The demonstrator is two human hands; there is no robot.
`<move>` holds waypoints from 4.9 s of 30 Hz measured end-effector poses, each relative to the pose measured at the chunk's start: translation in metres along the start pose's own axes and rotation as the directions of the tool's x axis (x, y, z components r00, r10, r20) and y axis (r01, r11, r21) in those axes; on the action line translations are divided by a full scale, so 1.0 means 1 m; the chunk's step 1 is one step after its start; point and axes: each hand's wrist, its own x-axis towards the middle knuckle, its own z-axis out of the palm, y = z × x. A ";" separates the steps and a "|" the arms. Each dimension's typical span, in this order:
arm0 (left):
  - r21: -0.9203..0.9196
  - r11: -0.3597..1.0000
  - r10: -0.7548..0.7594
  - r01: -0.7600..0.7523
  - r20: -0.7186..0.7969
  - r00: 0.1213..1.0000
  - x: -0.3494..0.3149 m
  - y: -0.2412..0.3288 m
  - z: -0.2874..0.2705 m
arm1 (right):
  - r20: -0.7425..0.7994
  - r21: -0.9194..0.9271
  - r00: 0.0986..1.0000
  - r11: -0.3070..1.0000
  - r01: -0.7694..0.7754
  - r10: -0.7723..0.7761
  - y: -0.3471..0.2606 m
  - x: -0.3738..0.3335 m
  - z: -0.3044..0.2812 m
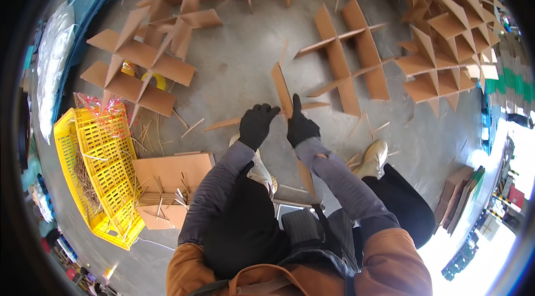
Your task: The person assembles cardboard dividers by hand, slotting rectangular pieces together to form a grid, and then bundles groups of dividers together.
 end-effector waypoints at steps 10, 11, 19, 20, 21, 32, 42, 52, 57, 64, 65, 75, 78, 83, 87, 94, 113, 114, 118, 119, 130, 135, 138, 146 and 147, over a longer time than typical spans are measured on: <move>-0.296 0.941 -0.262 0.164 -0.329 0.907 -0.032 -0.005 -0.060 | -0.514 0.031 0.857 0.999 -0.022 0.035 0.093 0.053 -0.033; -0.391 0.889 -0.383 0.238 -0.351 0.854 -0.053 -0.006 -0.069 | -0.683 -0.141 0.726 0.961 -0.238 0.079 0.112 0.060 -0.052; -0.302 0.611 -0.689 0.732 -0.658 0.304 -0.273 -0.037 -0.085 | -0.511 0.185 0.828 0.970 -0.155 0.230 0.292 0.085 -0.101; -0.172 0.443 -0.693 0.880 -0.688 0.215 -0.347 -0.041 -0.101 | -0.696 0.225 0.715 0.966 0.129 0.067 0.226 0.040 -0.072; -0.129 0.290 -0.692 0.948 -0.713 0.114 -0.392 -0.043 -0.106 | -0.627 0.292 0.776 0.946 0.144 0.075 0.198 0.003 -0.090; -0.214 -0.099 -0.907 0.972 -0.383 -0.176 -0.360 -0.055 -0.015 | -0.829 -0.513 0.143 0.837 0.189 -0.541 -0.080 -0.050 -0.439; -0.258 -0.073 -0.854 0.963 -0.482 -0.194 -0.369 -0.052 -0.003 | 0.035 -0.253 0.482 0.459 0.852 -0.876 -0.301 -0.003 0.074; -0.263 -0.090 -0.883 0.961 -0.425 -0.199 -0.380 -0.055 -0.030 | 0.588 -0.197 0.712 0.786 0.586 -0.384 -0.269 -0.013 0.198; -0.362 -0.060 -0.910 0.930 -0.363 -0.200 -0.363 -0.054 -0.032 | 0.722 -0.017 0.534 0.760 0.650 -0.440 -0.254 0.008 0.186; -0.315 -0.087 -0.871 0.945 -0.436 -0.226 -0.385 -0.052 -0.025 | 0.315 -0.170 0.611 0.590 0.789 -0.726 -0.241 -0.125 0.186; -0.319 -0.080 -0.865 0.944 -0.449 -0.225 -0.380 -0.052 -0.026 | 0.322 -0.153 0.692 0.686 0.711 -0.646 -0.237 -0.120 0.186; -0.358 -0.062 -0.855 0.932 -0.463 -0.234 -0.379 -0.048 -0.024 | 0.669 -0.054 0.480 0.607 0.793 -0.567 -0.289 -0.069 0.141; -0.361 -0.040 -0.839 0.932 -0.495 -0.228 -0.386 -0.046 -0.023 | 0.554 -0.013 0.522 0.620 0.784 -0.648 -0.277 -0.089 0.146; -0.337 -0.097 -0.860 0.936 -0.446 -0.249 -0.374 -0.057 -0.023 | 0.389 0.386 0.601 0.716 0.581 -0.698 -0.205 -0.055 0.179; -0.314 -0.074 -0.824 0.947 -0.515 -0.235 -0.384 -0.058 -0.027 | 0.359 0.829 0.687 0.555 0.077 -0.632 -0.187 -0.081 0.205; -0.295 -0.108 -0.854 0.949 -0.461 -0.241 -0.381 -0.056 -0.027 | 0.461 0.872 0.755 0.079 -0.484 -0.466 -0.180 -0.062 0.243; -0.228 -0.119 -0.852 0.966 -0.476 -0.217 -0.368 -0.061 -0.018 | -0.340 0.390 0.660 0.537 0.748 -0.670 -0.281 -0.115 0.031; -0.226 -0.114 -0.853 0.967 -0.476 -0.212 -0.373 -0.059 -0.017 | -0.309 0.455 0.732 0.582 0.674 -0.607 -0.276 -0.113 -0.007; -0.229 -0.128 -0.836 0.965 -0.499 -0.229 -0.390 -0.060 -0.022 | -0.117 0.984 0.869 0.065 0.169 -0.481 -0.219 -0.090 -0.077; -0.231 -0.122 -0.858 0.965 -0.464 -0.220 -0.384 -0.061 -0.018 | -0.102 0.993 0.899 0.010 0.117 -0.425 -0.199 -0.089 -0.082; -0.936 -0.149 -0.791 -0.319 -0.081 0.607 -0.176 -0.004 -0.155 | -0.245 0.969 0.915 -0.095 0.227 -0.321 -0.163 -0.132 0.013; -0.903 0.414 -0.771 -0.117 -0.416 0.482 -0.214 -0.053 -0.169 | -0.008 0.685 0.796 0.577 0.445 -0.605 -0.135 -0.128 -0.012; -0.929 0.354 -0.822 0.109 -0.253 0.510 -0.195 -0.051 -0.198 | -0.379 -0.221 0.825 0.907 0.360 -0.419 -0.058 -0.048 0.014; -0.373 0.851 -0.492 0.370 -0.319 0.810 -0.117 -0.069 -0.169 | -0.259 -0.509 0.832 0.801 0.313 -0.490 0.078 0.001 0.003; -0.298 0.902 -0.411 0.312 -0.375 0.831 -0.106 -0.078 -0.152 | -0.351 -0.444 0.768 0.817 0.367 -0.536 0.075 -0.006 -0.003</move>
